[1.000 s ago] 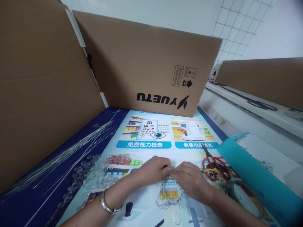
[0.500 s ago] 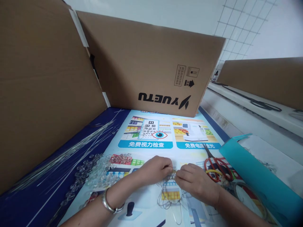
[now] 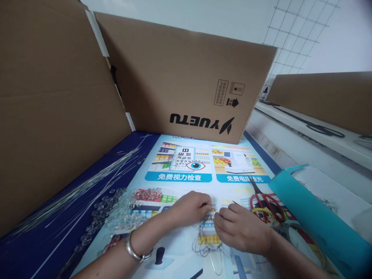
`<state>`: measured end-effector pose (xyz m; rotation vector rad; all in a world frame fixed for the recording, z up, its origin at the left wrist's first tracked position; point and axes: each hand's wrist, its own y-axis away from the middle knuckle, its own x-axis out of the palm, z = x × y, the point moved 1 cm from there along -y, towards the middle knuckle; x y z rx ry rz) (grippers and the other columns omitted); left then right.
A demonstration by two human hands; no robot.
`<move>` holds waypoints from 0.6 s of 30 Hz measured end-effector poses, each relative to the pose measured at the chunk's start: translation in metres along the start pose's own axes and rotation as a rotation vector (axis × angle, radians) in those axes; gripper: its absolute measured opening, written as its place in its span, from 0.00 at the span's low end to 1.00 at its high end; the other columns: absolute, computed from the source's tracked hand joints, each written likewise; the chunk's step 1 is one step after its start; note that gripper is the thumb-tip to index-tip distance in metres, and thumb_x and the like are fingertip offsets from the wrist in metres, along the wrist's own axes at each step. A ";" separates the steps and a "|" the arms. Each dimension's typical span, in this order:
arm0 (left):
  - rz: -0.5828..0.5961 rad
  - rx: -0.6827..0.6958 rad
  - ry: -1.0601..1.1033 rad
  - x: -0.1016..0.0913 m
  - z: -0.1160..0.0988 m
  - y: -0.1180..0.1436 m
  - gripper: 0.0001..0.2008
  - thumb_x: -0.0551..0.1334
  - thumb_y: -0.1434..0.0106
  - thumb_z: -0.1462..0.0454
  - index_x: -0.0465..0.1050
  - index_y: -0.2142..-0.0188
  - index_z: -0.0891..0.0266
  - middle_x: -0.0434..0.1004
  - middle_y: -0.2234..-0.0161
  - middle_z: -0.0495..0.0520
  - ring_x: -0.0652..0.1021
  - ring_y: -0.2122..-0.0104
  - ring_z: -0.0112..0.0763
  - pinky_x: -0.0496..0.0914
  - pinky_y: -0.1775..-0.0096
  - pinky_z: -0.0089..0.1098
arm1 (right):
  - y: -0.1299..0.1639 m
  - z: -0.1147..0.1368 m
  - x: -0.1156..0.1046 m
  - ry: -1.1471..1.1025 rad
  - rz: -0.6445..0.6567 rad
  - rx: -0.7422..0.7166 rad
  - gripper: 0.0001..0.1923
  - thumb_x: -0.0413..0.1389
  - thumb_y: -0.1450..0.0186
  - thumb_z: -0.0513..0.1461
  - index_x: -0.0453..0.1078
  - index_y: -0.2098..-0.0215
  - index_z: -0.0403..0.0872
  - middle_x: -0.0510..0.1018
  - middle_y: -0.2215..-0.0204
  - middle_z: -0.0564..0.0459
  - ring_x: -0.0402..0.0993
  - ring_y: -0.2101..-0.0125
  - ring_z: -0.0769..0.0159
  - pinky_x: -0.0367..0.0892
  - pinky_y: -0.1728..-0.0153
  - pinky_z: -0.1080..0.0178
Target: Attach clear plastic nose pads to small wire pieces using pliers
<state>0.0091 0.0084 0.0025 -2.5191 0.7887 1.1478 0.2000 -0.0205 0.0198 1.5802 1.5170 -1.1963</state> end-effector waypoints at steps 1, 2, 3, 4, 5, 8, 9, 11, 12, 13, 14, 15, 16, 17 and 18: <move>-0.003 0.004 0.003 0.000 0.000 0.000 0.10 0.52 0.41 0.64 0.70 0.73 0.62 0.73 0.75 0.48 0.69 0.74 0.26 0.58 0.73 0.25 | 0.000 0.000 0.000 0.004 0.010 -0.004 0.07 0.47 0.35 0.35 0.66 0.66 0.45 0.72 0.64 0.48 0.63 0.68 0.64 0.55 0.72 0.59; -0.003 0.008 0.007 0.001 0.000 0.000 0.10 0.52 0.41 0.65 0.70 0.73 0.62 0.73 0.75 0.48 0.69 0.74 0.26 0.58 0.73 0.25 | 0.000 0.000 0.000 0.008 0.018 -0.007 0.07 0.48 0.35 0.35 0.66 0.66 0.45 0.72 0.64 0.48 0.63 0.68 0.63 0.55 0.73 0.59; -0.003 0.012 0.012 0.002 0.001 0.000 0.10 0.52 0.40 0.65 0.70 0.73 0.62 0.73 0.75 0.47 0.69 0.74 0.26 0.58 0.73 0.25 | 0.000 0.000 0.000 0.011 0.024 -0.008 0.06 0.48 0.35 0.35 0.67 0.66 0.44 0.72 0.64 0.48 0.63 0.68 0.63 0.54 0.73 0.59; -0.004 0.016 0.015 0.002 0.001 0.000 0.10 0.52 0.40 0.65 0.70 0.73 0.62 0.73 0.75 0.47 0.69 0.74 0.26 0.58 0.74 0.25 | 0.000 0.000 0.000 0.011 0.027 -0.008 0.06 0.48 0.35 0.35 0.67 0.66 0.44 0.72 0.64 0.48 0.62 0.68 0.63 0.54 0.73 0.59; -0.004 0.019 0.017 0.003 0.001 0.000 0.10 0.52 0.41 0.65 0.70 0.73 0.62 0.73 0.75 0.47 0.69 0.74 0.25 0.58 0.74 0.25 | 0.000 0.000 0.000 0.009 0.028 -0.007 0.06 0.48 0.35 0.35 0.67 0.66 0.45 0.72 0.64 0.49 0.62 0.68 0.63 0.54 0.73 0.59; -0.009 0.025 0.013 0.003 0.002 0.000 0.09 0.52 0.41 0.65 0.70 0.74 0.62 0.73 0.75 0.47 0.69 0.74 0.25 0.58 0.74 0.24 | 0.000 0.000 0.000 -0.005 0.030 -0.003 0.06 0.48 0.35 0.35 0.67 0.65 0.45 0.72 0.64 0.49 0.62 0.69 0.64 0.54 0.73 0.59; -0.013 0.024 0.009 0.003 0.002 0.000 0.09 0.52 0.41 0.65 0.70 0.73 0.62 0.73 0.75 0.47 0.69 0.74 0.25 0.58 0.74 0.24 | 0.000 0.000 0.000 -0.008 0.033 -0.003 0.06 0.48 0.35 0.35 0.67 0.65 0.45 0.72 0.64 0.49 0.62 0.69 0.64 0.54 0.72 0.59; -0.017 0.019 0.001 0.002 0.002 0.000 0.09 0.52 0.41 0.65 0.70 0.73 0.62 0.73 0.75 0.47 0.69 0.74 0.26 0.58 0.74 0.25 | 0.000 0.000 0.000 -0.014 0.036 -0.004 0.06 0.48 0.35 0.35 0.67 0.65 0.45 0.72 0.64 0.49 0.62 0.68 0.64 0.55 0.72 0.59; -0.018 0.015 -0.002 0.002 0.002 0.000 0.09 0.52 0.41 0.65 0.70 0.73 0.62 0.73 0.75 0.47 0.69 0.74 0.26 0.58 0.74 0.25 | 0.000 0.000 0.000 -0.015 0.035 -0.004 0.06 0.48 0.35 0.35 0.67 0.65 0.45 0.72 0.64 0.49 0.62 0.68 0.64 0.55 0.72 0.59; -0.015 0.011 -0.004 0.001 0.002 0.000 0.10 0.52 0.41 0.65 0.70 0.73 0.62 0.73 0.75 0.47 0.69 0.74 0.26 0.58 0.73 0.25 | 0.000 0.000 0.001 -0.015 0.031 -0.003 0.06 0.48 0.35 0.35 0.66 0.65 0.45 0.72 0.64 0.49 0.62 0.68 0.64 0.55 0.72 0.59; -0.010 0.009 -0.005 0.001 0.002 0.000 0.10 0.52 0.41 0.65 0.70 0.73 0.62 0.73 0.75 0.48 0.69 0.74 0.26 0.58 0.73 0.25 | 0.000 0.000 0.001 -0.015 0.025 -0.002 0.06 0.48 0.35 0.35 0.66 0.65 0.45 0.72 0.64 0.49 0.62 0.68 0.64 0.54 0.72 0.60; -0.005 0.008 -0.006 0.001 0.002 0.000 0.10 0.52 0.41 0.65 0.70 0.73 0.62 0.73 0.75 0.48 0.69 0.74 0.26 0.58 0.73 0.25 | 0.000 0.000 0.001 -0.016 0.018 -0.001 0.05 0.48 0.35 0.35 0.66 0.65 0.45 0.72 0.64 0.49 0.62 0.68 0.64 0.54 0.72 0.60; -0.001 0.009 -0.005 0.001 0.002 0.000 0.10 0.52 0.41 0.65 0.71 0.72 0.62 0.73 0.75 0.48 0.69 0.74 0.26 0.58 0.73 0.25 | 0.000 0.000 0.001 -0.017 0.013 0.002 0.05 0.48 0.35 0.35 0.66 0.65 0.45 0.73 0.64 0.49 0.62 0.68 0.65 0.55 0.72 0.60; 0.000 0.009 -0.004 0.001 0.002 0.000 0.10 0.52 0.41 0.64 0.71 0.72 0.62 0.73 0.75 0.48 0.69 0.74 0.26 0.58 0.73 0.25 | 0.000 0.000 0.001 -0.021 0.009 0.005 0.05 0.49 0.35 0.34 0.66 0.64 0.44 0.73 0.64 0.49 0.62 0.68 0.65 0.55 0.72 0.60; 0.000 0.009 -0.003 0.001 0.002 0.000 0.10 0.52 0.41 0.64 0.71 0.72 0.62 0.74 0.75 0.48 0.69 0.74 0.26 0.58 0.73 0.25 | 0.000 -0.001 0.002 -0.030 0.006 0.012 0.05 0.49 0.35 0.34 0.66 0.64 0.44 0.73 0.65 0.49 0.62 0.69 0.65 0.55 0.71 0.60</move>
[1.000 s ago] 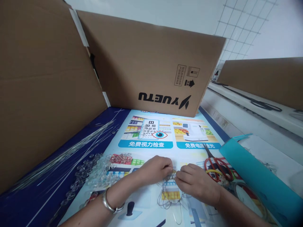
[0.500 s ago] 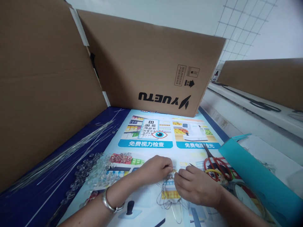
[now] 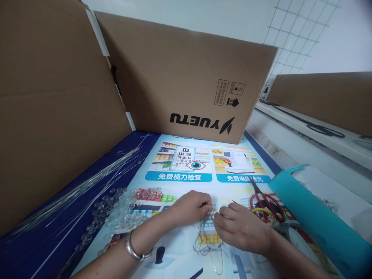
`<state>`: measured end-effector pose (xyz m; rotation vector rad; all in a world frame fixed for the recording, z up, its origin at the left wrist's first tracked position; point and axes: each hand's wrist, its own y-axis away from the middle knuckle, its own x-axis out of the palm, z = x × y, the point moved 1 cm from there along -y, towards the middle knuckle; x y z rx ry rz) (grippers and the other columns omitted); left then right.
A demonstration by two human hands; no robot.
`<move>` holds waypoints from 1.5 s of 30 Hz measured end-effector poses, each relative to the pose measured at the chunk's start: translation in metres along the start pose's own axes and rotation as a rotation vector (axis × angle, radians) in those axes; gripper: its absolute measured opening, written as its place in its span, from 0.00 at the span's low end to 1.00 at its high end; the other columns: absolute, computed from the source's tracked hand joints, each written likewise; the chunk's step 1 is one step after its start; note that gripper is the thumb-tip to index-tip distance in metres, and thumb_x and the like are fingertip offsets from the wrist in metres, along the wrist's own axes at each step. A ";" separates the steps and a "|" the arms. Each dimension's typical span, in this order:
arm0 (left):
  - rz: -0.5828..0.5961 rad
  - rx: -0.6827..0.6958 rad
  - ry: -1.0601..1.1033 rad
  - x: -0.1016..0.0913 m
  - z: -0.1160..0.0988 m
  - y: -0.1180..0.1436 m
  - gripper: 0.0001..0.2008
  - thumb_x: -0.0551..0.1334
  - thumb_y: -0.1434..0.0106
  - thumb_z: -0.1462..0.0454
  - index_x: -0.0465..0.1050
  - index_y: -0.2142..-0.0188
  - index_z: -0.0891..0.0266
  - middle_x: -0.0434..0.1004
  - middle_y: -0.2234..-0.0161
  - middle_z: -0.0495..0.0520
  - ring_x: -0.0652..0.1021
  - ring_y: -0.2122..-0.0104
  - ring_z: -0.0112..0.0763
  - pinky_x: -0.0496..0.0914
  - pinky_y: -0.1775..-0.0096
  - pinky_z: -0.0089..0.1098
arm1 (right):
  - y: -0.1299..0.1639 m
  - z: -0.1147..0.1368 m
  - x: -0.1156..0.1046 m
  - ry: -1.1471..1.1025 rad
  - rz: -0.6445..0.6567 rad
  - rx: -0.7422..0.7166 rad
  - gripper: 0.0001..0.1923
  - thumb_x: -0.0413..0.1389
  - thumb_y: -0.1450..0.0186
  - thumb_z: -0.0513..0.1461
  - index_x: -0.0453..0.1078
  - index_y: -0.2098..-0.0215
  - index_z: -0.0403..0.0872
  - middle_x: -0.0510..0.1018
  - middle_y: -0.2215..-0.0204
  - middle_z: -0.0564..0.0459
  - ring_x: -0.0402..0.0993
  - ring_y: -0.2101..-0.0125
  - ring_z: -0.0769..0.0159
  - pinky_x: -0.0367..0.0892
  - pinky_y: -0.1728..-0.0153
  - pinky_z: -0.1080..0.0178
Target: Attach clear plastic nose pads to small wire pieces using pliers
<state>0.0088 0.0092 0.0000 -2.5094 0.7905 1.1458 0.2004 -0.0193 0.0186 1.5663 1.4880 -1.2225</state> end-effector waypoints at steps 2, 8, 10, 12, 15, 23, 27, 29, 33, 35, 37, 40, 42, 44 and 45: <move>-0.004 0.000 0.002 0.000 0.000 0.000 0.10 0.52 0.41 0.64 0.71 0.72 0.62 0.74 0.75 0.48 0.69 0.74 0.26 0.59 0.73 0.25 | 0.000 -0.001 0.001 -0.036 -0.003 0.034 0.05 0.49 0.35 0.33 0.66 0.64 0.44 0.73 0.66 0.50 0.63 0.68 0.66 0.56 0.71 0.61; -0.003 0.014 0.019 0.000 -0.001 0.000 0.10 0.52 0.41 0.65 0.71 0.72 0.61 0.74 0.74 0.47 0.70 0.74 0.26 0.59 0.73 0.25 | 0.004 -0.003 0.009 -0.252 -0.120 0.208 0.08 0.48 0.34 0.33 0.66 0.58 0.46 0.74 0.66 0.51 0.65 0.65 0.67 0.59 0.66 0.62; -0.003 0.017 0.018 -0.001 -0.002 0.001 0.10 0.52 0.41 0.66 0.71 0.72 0.61 0.74 0.74 0.47 0.69 0.74 0.25 0.59 0.73 0.24 | 0.004 -0.003 0.013 -0.311 -0.165 0.253 0.09 0.48 0.34 0.33 0.66 0.58 0.46 0.75 0.65 0.51 0.65 0.65 0.67 0.60 0.66 0.62; -0.002 0.024 0.015 -0.001 -0.002 0.001 0.10 0.52 0.42 0.66 0.71 0.72 0.61 0.74 0.74 0.47 0.69 0.74 0.25 0.59 0.73 0.24 | 0.004 -0.002 0.016 -0.350 -0.192 0.287 0.10 0.48 0.35 0.32 0.67 0.58 0.46 0.75 0.64 0.51 0.65 0.65 0.67 0.61 0.65 0.62; 0.000 0.031 0.018 0.000 -0.002 0.001 0.10 0.52 0.42 0.66 0.71 0.72 0.61 0.74 0.74 0.47 0.69 0.74 0.25 0.59 0.73 0.24 | 0.003 -0.002 0.017 -0.377 -0.213 0.326 0.10 0.48 0.36 0.31 0.67 0.59 0.45 0.75 0.64 0.52 0.65 0.66 0.67 0.61 0.65 0.62; 0.000 0.028 0.030 0.000 -0.002 0.002 0.10 0.52 0.41 0.65 0.71 0.72 0.61 0.74 0.75 0.47 0.69 0.74 0.25 0.59 0.73 0.24 | 0.002 0.000 0.020 -0.397 -0.246 0.372 0.11 0.48 0.37 0.30 0.68 0.59 0.46 0.75 0.64 0.52 0.65 0.67 0.67 0.62 0.65 0.61; 0.000 0.023 0.028 0.000 -0.002 0.002 0.10 0.52 0.41 0.65 0.71 0.72 0.61 0.74 0.75 0.47 0.70 0.74 0.25 0.59 0.73 0.24 | 0.001 0.000 0.021 -0.397 -0.263 0.386 0.11 0.47 0.37 0.30 0.68 0.60 0.46 0.75 0.66 0.52 0.66 0.67 0.67 0.62 0.65 0.61; -0.001 0.015 0.024 0.001 -0.001 0.001 0.10 0.52 0.42 0.66 0.71 0.72 0.61 0.74 0.74 0.47 0.70 0.74 0.25 0.59 0.74 0.24 | 0.001 0.000 0.020 -0.385 -0.255 0.401 0.11 0.47 0.37 0.31 0.68 0.61 0.46 0.74 0.66 0.50 0.66 0.67 0.66 0.62 0.65 0.61; -0.004 0.015 0.017 0.002 0.001 0.000 0.10 0.52 0.43 0.67 0.72 0.72 0.60 0.74 0.75 0.47 0.70 0.74 0.25 0.59 0.73 0.24 | 0.002 0.000 0.016 -0.398 -0.211 0.404 0.10 0.47 0.37 0.30 0.67 0.60 0.44 0.74 0.63 0.49 0.66 0.65 0.65 0.63 0.64 0.60; -0.004 0.017 0.014 0.002 0.001 0.000 0.10 0.52 0.43 0.66 0.72 0.72 0.60 0.75 0.75 0.47 0.70 0.75 0.25 0.59 0.73 0.24 | 0.003 0.000 0.015 -0.441 -0.216 0.393 0.11 0.47 0.37 0.30 0.67 0.60 0.44 0.74 0.62 0.48 0.66 0.64 0.64 0.64 0.63 0.60; -0.002 0.014 0.015 0.001 0.001 0.000 0.10 0.52 0.43 0.66 0.72 0.72 0.60 0.75 0.74 0.47 0.70 0.75 0.26 0.59 0.74 0.24 | 0.003 0.000 0.015 -0.480 -0.246 0.378 0.11 0.47 0.38 0.29 0.66 0.59 0.44 0.74 0.63 0.49 0.67 0.65 0.65 0.64 0.63 0.60; 0.000 0.010 0.017 0.001 0.000 0.001 0.10 0.52 0.43 0.66 0.72 0.72 0.60 0.75 0.74 0.47 0.70 0.74 0.26 0.59 0.74 0.24 | 0.002 0.003 0.016 -0.486 -0.304 0.369 0.12 0.48 0.39 0.29 0.66 0.59 0.45 0.74 0.63 0.49 0.67 0.65 0.65 0.63 0.63 0.60; 0.003 0.008 0.019 0.001 0.000 0.001 0.09 0.52 0.43 0.66 0.71 0.72 0.60 0.75 0.74 0.47 0.70 0.74 0.26 0.59 0.74 0.24 | 0.001 0.004 0.018 -0.465 -0.330 0.381 0.11 0.49 0.39 0.29 0.67 0.59 0.45 0.75 0.64 0.50 0.67 0.66 0.65 0.63 0.64 0.60; 0.008 0.008 0.024 0.001 0.000 0.001 0.10 0.52 0.43 0.66 0.71 0.72 0.60 0.75 0.74 0.47 0.70 0.74 0.26 0.59 0.74 0.25 | 0.000 0.005 0.019 -0.441 -0.347 0.396 0.11 0.50 0.39 0.30 0.67 0.60 0.46 0.75 0.65 0.50 0.67 0.66 0.65 0.63 0.64 0.60; 0.010 0.008 0.029 0.001 0.000 0.000 0.10 0.52 0.43 0.66 0.71 0.72 0.61 0.74 0.74 0.47 0.69 0.74 0.25 0.59 0.74 0.25 | 0.000 0.005 0.020 -0.428 -0.353 0.403 0.10 0.50 0.39 0.30 0.67 0.60 0.45 0.75 0.65 0.50 0.67 0.66 0.65 0.63 0.64 0.60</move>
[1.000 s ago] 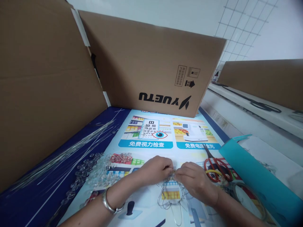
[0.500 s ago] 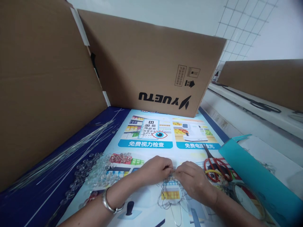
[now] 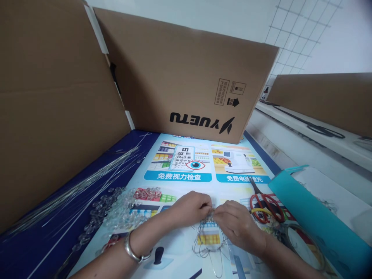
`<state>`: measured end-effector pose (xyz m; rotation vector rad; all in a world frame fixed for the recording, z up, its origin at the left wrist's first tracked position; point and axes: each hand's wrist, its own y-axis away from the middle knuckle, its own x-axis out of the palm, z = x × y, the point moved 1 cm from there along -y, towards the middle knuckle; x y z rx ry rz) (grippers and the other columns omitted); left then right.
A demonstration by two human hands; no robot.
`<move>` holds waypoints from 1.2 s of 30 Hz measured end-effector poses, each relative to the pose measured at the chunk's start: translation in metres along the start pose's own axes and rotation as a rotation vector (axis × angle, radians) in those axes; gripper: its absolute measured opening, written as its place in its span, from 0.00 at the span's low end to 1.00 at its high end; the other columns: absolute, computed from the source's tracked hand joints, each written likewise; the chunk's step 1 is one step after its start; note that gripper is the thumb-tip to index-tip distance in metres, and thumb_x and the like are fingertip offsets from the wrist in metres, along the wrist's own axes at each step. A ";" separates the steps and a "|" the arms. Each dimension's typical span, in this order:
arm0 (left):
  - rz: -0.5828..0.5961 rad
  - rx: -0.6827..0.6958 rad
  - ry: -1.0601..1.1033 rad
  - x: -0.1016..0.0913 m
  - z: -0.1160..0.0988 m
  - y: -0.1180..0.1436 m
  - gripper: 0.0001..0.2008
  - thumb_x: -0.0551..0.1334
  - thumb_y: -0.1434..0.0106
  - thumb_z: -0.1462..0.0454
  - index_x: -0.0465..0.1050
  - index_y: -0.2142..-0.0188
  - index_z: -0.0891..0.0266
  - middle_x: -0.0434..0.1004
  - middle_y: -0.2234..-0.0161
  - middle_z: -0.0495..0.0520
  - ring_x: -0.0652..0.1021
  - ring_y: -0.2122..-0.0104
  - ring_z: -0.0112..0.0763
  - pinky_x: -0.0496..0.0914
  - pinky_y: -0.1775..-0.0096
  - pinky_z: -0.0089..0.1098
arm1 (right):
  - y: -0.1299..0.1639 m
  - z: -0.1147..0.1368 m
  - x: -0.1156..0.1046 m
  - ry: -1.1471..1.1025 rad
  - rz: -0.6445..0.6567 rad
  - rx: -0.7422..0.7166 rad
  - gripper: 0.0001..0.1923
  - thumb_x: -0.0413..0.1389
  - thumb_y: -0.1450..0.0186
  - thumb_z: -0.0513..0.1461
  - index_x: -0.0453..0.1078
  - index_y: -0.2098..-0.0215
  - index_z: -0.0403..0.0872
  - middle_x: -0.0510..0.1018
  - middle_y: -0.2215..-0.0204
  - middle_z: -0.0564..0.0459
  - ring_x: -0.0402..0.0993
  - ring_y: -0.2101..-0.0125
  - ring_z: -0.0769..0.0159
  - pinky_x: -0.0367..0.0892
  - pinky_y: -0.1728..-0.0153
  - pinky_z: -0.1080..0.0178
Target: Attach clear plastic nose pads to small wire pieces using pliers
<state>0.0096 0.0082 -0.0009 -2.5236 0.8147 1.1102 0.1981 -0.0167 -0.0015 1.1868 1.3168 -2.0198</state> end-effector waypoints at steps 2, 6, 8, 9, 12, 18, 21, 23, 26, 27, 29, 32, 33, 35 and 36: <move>-0.001 0.001 0.008 0.000 0.000 0.000 0.10 0.52 0.43 0.67 0.71 0.72 0.61 0.75 0.74 0.48 0.69 0.75 0.25 0.58 0.74 0.25 | 0.001 0.000 0.001 0.024 -0.008 0.012 0.10 0.49 0.39 0.30 0.67 0.61 0.45 0.75 0.66 0.49 0.67 0.66 0.65 0.63 0.65 0.60; -0.010 0.005 0.020 0.001 -0.001 -0.001 0.09 0.52 0.43 0.67 0.71 0.72 0.61 0.75 0.75 0.48 0.69 0.75 0.25 0.58 0.74 0.25 | 0.002 0.000 0.005 0.048 0.021 0.021 0.10 0.49 0.39 0.30 0.68 0.61 0.45 0.74 0.67 0.50 0.67 0.67 0.65 0.62 0.66 0.60; -0.007 0.007 0.022 0.001 -0.001 -0.001 0.09 0.52 0.43 0.67 0.71 0.72 0.62 0.74 0.75 0.47 0.69 0.75 0.25 0.58 0.74 0.25 | 0.002 -0.001 0.006 0.054 0.034 0.017 0.10 0.49 0.39 0.30 0.68 0.62 0.45 0.74 0.67 0.50 0.67 0.67 0.65 0.62 0.66 0.60; -0.007 0.007 0.021 0.001 -0.001 -0.001 0.09 0.52 0.43 0.66 0.71 0.73 0.62 0.74 0.75 0.47 0.69 0.75 0.25 0.58 0.74 0.24 | 0.003 -0.001 0.006 0.056 0.035 0.015 0.10 0.49 0.39 0.30 0.68 0.62 0.45 0.74 0.67 0.50 0.67 0.68 0.65 0.62 0.66 0.60; -0.008 0.005 0.021 0.001 -0.001 0.000 0.10 0.52 0.42 0.66 0.71 0.73 0.62 0.74 0.75 0.47 0.69 0.75 0.25 0.58 0.74 0.24 | 0.003 -0.003 0.007 0.057 0.023 0.005 0.09 0.49 0.39 0.30 0.68 0.62 0.45 0.74 0.67 0.49 0.66 0.68 0.65 0.61 0.66 0.60; -0.006 0.009 0.028 0.000 0.000 0.000 0.10 0.52 0.41 0.66 0.71 0.72 0.62 0.74 0.75 0.47 0.69 0.75 0.25 0.58 0.74 0.24 | 0.003 -0.002 0.005 0.064 0.047 0.004 0.10 0.48 0.38 0.30 0.68 0.61 0.45 0.74 0.66 0.49 0.66 0.68 0.65 0.61 0.66 0.60; -0.012 0.014 0.027 0.001 0.000 0.000 0.10 0.52 0.42 0.66 0.71 0.73 0.62 0.74 0.75 0.47 0.69 0.75 0.25 0.58 0.74 0.24 | 0.002 -0.003 0.002 0.082 0.079 -0.021 0.10 0.48 0.37 0.30 0.68 0.61 0.45 0.74 0.67 0.49 0.66 0.68 0.66 0.61 0.66 0.61; -0.006 0.008 0.024 0.001 0.001 -0.001 0.10 0.52 0.42 0.66 0.71 0.73 0.62 0.74 0.75 0.47 0.69 0.75 0.25 0.58 0.74 0.25 | 0.001 -0.003 0.000 0.106 0.105 -0.037 0.11 0.46 0.36 0.30 0.68 0.60 0.45 0.74 0.67 0.49 0.66 0.68 0.66 0.61 0.67 0.61; 0.000 0.006 0.019 0.001 0.000 -0.001 0.10 0.52 0.42 0.66 0.70 0.73 0.62 0.74 0.75 0.47 0.69 0.74 0.25 0.58 0.73 0.25 | 0.000 -0.003 -0.002 0.122 0.127 -0.047 0.11 0.46 0.36 0.31 0.68 0.60 0.44 0.74 0.66 0.49 0.66 0.68 0.66 0.61 0.67 0.61; -0.001 0.009 0.018 0.001 0.000 -0.001 0.10 0.52 0.42 0.66 0.70 0.73 0.62 0.74 0.75 0.47 0.69 0.74 0.25 0.58 0.73 0.25 | 0.000 -0.003 -0.002 0.124 0.128 -0.049 0.11 0.46 0.36 0.30 0.68 0.60 0.44 0.74 0.66 0.49 0.66 0.68 0.66 0.61 0.67 0.61; -0.004 0.012 0.015 0.000 -0.001 -0.001 0.10 0.52 0.42 0.66 0.70 0.73 0.62 0.74 0.75 0.47 0.69 0.74 0.25 0.58 0.73 0.25 | 0.001 -0.003 -0.002 0.125 0.118 -0.051 0.10 0.47 0.36 0.30 0.68 0.60 0.44 0.74 0.66 0.49 0.66 0.68 0.66 0.61 0.67 0.61; 0.000 0.005 0.010 0.000 -0.001 0.000 0.10 0.52 0.42 0.66 0.70 0.73 0.62 0.73 0.75 0.47 0.69 0.74 0.25 0.59 0.73 0.25 | 0.001 -0.003 -0.001 0.117 0.091 -0.039 0.10 0.48 0.37 0.30 0.68 0.61 0.45 0.74 0.67 0.50 0.66 0.68 0.66 0.61 0.67 0.61; 0.002 0.004 0.011 0.000 -0.002 0.000 0.10 0.52 0.42 0.66 0.70 0.73 0.62 0.73 0.75 0.47 0.69 0.74 0.25 0.59 0.73 0.25 | 0.001 -0.003 0.000 0.112 0.088 -0.032 0.10 0.47 0.37 0.30 0.68 0.61 0.45 0.74 0.67 0.50 0.66 0.68 0.66 0.61 0.67 0.61; 0.006 0.004 0.013 0.000 -0.002 0.000 0.09 0.52 0.42 0.66 0.71 0.73 0.62 0.73 0.75 0.47 0.69 0.74 0.25 0.59 0.73 0.25 | 0.002 -0.003 0.000 0.108 0.090 -0.026 0.10 0.47 0.37 0.30 0.68 0.61 0.45 0.74 0.67 0.49 0.66 0.68 0.66 0.61 0.67 0.61; 0.007 0.003 0.015 0.000 -0.002 0.000 0.09 0.52 0.42 0.67 0.71 0.73 0.62 0.73 0.75 0.47 0.69 0.74 0.25 0.59 0.73 0.25 | 0.002 -0.003 0.000 0.107 0.092 -0.029 0.10 0.47 0.37 0.30 0.68 0.61 0.45 0.74 0.67 0.49 0.66 0.68 0.66 0.61 0.67 0.61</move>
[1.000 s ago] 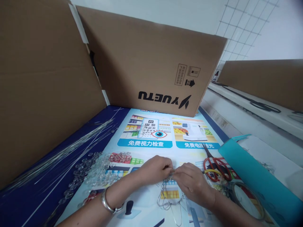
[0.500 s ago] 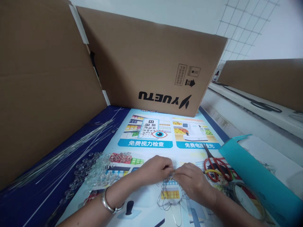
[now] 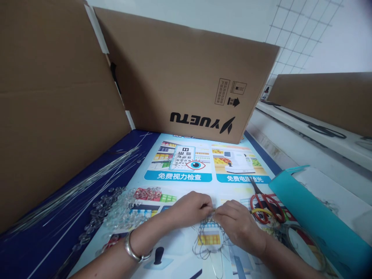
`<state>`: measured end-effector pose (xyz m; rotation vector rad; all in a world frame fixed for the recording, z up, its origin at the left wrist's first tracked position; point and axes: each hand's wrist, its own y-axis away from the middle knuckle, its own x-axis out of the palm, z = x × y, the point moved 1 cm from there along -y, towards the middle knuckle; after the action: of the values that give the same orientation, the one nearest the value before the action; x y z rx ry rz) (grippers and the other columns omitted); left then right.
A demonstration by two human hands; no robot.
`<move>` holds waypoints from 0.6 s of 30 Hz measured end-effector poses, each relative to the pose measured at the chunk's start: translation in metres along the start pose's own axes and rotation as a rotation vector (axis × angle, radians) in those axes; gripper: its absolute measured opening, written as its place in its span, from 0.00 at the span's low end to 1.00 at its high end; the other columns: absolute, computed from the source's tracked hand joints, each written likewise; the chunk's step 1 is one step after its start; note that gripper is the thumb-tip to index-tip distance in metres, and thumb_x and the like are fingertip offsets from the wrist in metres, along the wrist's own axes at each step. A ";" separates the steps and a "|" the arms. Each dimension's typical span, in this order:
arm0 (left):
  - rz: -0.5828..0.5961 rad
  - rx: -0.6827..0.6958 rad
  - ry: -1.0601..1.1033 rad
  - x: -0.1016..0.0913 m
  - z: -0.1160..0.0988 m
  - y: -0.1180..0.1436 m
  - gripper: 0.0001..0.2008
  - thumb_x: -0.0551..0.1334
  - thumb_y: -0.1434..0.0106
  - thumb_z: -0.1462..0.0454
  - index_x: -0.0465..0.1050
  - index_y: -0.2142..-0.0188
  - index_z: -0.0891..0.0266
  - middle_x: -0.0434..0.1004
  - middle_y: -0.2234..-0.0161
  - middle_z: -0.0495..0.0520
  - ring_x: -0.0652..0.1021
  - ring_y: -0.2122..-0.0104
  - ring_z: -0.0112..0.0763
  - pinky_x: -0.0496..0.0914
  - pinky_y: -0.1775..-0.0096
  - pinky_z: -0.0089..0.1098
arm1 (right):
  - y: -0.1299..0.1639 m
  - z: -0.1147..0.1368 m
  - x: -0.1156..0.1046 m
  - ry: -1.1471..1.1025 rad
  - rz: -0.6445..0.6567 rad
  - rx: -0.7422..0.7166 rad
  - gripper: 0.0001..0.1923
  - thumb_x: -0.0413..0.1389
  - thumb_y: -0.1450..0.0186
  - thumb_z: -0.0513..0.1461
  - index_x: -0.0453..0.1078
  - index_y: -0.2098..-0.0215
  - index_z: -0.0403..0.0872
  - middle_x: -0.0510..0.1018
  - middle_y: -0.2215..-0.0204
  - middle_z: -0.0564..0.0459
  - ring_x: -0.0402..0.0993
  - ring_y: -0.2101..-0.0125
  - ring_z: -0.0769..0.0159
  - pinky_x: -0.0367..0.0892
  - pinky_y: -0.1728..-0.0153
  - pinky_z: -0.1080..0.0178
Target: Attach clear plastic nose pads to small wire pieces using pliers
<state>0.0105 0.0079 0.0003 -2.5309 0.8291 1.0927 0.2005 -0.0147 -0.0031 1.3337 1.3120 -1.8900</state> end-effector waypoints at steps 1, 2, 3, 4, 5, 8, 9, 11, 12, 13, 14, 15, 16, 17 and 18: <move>0.000 -0.001 0.002 0.000 0.000 0.000 0.09 0.52 0.42 0.67 0.70 0.73 0.62 0.73 0.75 0.47 0.69 0.74 0.25 0.58 0.74 0.25 | 0.000 0.000 0.000 0.001 0.001 -0.004 0.10 0.47 0.37 0.30 0.68 0.61 0.45 0.74 0.67 0.49 0.66 0.68 0.66 0.61 0.67 0.61; 0.000 -0.001 0.006 0.000 0.000 0.000 0.09 0.52 0.42 0.67 0.70 0.73 0.62 0.73 0.75 0.47 0.69 0.74 0.25 0.58 0.74 0.25 | 0.000 0.000 0.000 0.004 0.001 -0.007 0.10 0.47 0.37 0.30 0.68 0.61 0.44 0.74 0.67 0.49 0.66 0.68 0.66 0.61 0.67 0.61; 0.000 -0.001 0.010 0.000 0.000 0.000 0.09 0.52 0.42 0.67 0.70 0.73 0.62 0.73 0.75 0.47 0.69 0.74 0.25 0.58 0.74 0.25 | 0.000 -0.001 0.001 0.008 0.000 -0.012 0.10 0.47 0.37 0.30 0.68 0.61 0.44 0.74 0.67 0.50 0.66 0.69 0.66 0.61 0.67 0.61; -0.002 -0.001 0.012 -0.001 -0.001 0.000 0.09 0.52 0.42 0.66 0.70 0.73 0.62 0.73 0.75 0.47 0.69 0.74 0.25 0.58 0.74 0.25 | 0.000 -0.001 0.001 0.013 0.002 -0.016 0.10 0.47 0.37 0.30 0.68 0.62 0.44 0.75 0.67 0.50 0.66 0.69 0.66 0.61 0.67 0.61; -0.003 -0.001 0.012 -0.001 -0.001 0.000 0.09 0.52 0.42 0.66 0.70 0.73 0.62 0.73 0.75 0.47 0.69 0.74 0.25 0.58 0.74 0.25 | 0.000 -0.001 0.001 0.020 0.002 -0.018 0.10 0.47 0.37 0.30 0.68 0.62 0.44 0.75 0.67 0.49 0.66 0.69 0.66 0.61 0.67 0.61; -0.002 -0.006 0.005 -0.001 -0.002 0.000 0.10 0.52 0.42 0.66 0.70 0.74 0.62 0.73 0.75 0.47 0.69 0.74 0.25 0.58 0.74 0.25 | 0.000 -0.001 0.001 0.032 -0.001 -0.023 0.10 0.47 0.37 0.30 0.68 0.62 0.44 0.74 0.67 0.49 0.66 0.69 0.67 0.61 0.67 0.62; 0.001 -0.007 0.002 -0.001 -0.001 0.000 0.10 0.51 0.42 0.66 0.70 0.74 0.62 0.73 0.75 0.47 0.69 0.75 0.25 0.58 0.74 0.25 | 0.000 -0.001 0.001 0.033 -0.002 -0.021 0.10 0.47 0.37 0.30 0.68 0.62 0.45 0.74 0.67 0.49 0.66 0.69 0.67 0.61 0.67 0.62; 0.006 -0.003 0.000 0.000 0.000 0.000 0.10 0.51 0.42 0.66 0.70 0.74 0.62 0.73 0.75 0.47 0.69 0.75 0.25 0.58 0.74 0.25 | -0.001 -0.002 0.001 0.033 -0.005 -0.022 0.09 0.48 0.37 0.31 0.68 0.62 0.45 0.74 0.67 0.50 0.66 0.69 0.67 0.60 0.67 0.62; 0.006 0.002 0.000 0.001 0.000 0.000 0.10 0.51 0.42 0.66 0.70 0.73 0.62 0.73 0.75 0.47 0.69 0.75 0.25 0.58 0.74 0.25 | -0.001 -0.002 0.001 0.033 -0.005 -0.023 0.09 0.49 0.37 0.31 0.68 0.62 0.45 0.74 0.68 0.50 0.66 0.69 0.67 0.60 0.67 0.62; 0.004 0.007 0.001 0.001 0.001 0.000 0.10 0.52 0.42 0.66 0.70 0.73 0.62 0.73 0.75 0.47 0.69 0.75 0.25 0.58 0.74 0.25 | -0.001 -0.002 0.001 0.033 -0.003 -0.023 0.09 0.49 0.37 0.31 0.68 0.62 0.45 0.74 0.67 0.50 0.66 0.69 0.66 0.60 0.67 0.62; 0.001 0.011 0.001 0.001 0.002 -0.001 0.10 0.52 0.42 0.66 0.70 0.73 0.62 0.73 0.75 0.47 0.69 0.75 0.25 0.58 0.74 0.25 | -0.001 -0.001 0.000 0.034 -0.002 -0.023 0.08 0.49 0.37 0.31 0.68 0.62 0.45 0.74 0.67 0.50 0.66 0.68 0.66 0.60 0.67 0.62; -0.002 0.015 -0.001 0.002 0.002 -0.001 0.09 0.52 0.42 0.67 0.70 0.73 0.62 0.73 0.75 0.47 0.69 0.75 0.24 0.58 0.74 0.25 | -0.001 -0.001 0.000 0.037 0.003 -0.023 0.08 0.49 0.37 0.30 0.68 0.62 0.44 0.74 0.67 0.50 0.66 0.68 0.66 0.60 0.67 0.61; -0.005 0.020 -0.003 0.002 0.002 -0.001 0.09 0.52 0.42 0.67 0.70 0.73 0.61 0.74 0.75 0.46 0.69 0.75 0.24 0.58 0.74 0.24 | -0.001 -0.001 -0.001 0.041 0.013 -0.025 0.09 0.49 0.37 0.30 0.68 0.62 0.44 0.74 0.67 0.49 0.66 0.68 0.66 0.60 0.67 0.61; -0.009 0.025 -0.009 0.001 0.002 -0.001 0.09 0.52 0.42 0.67 0.70 0.73 0.61 0.74 0.75 0.46 0.69 0.75 0.24 0.58 0.74 0.24 | -0.001 0.000 -0.002 0.047 0.025 -0.029 0.09 0.48 0.37 0.30 0.68 0.62 0.44 0.74 0.66 0.49 0.65 0.68 0.66 0.60 0.67 0.61; -0.013 0.029 -0.016 0.001 0.002 -0.001 0.09 0.52 0.42 0.67 0.70 0.74 0.61 0.74 0.75 0.46 0.69 0.75 0.24 0.58 0.74 0.24 | -0.001 0.000 -0.003 0.056 0.040 -0.037 0.09 0.48 0.36 0.30 0.68 0.61 0.44 0.74 0.66 0.49 0.65 0.68 0.66 0.60 0.67 0.61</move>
<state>0.0102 0.0093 -0.0020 -2.4971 0.8173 1.0869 0.2009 -0.0148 0.0005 1.3938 1.3308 -1.8050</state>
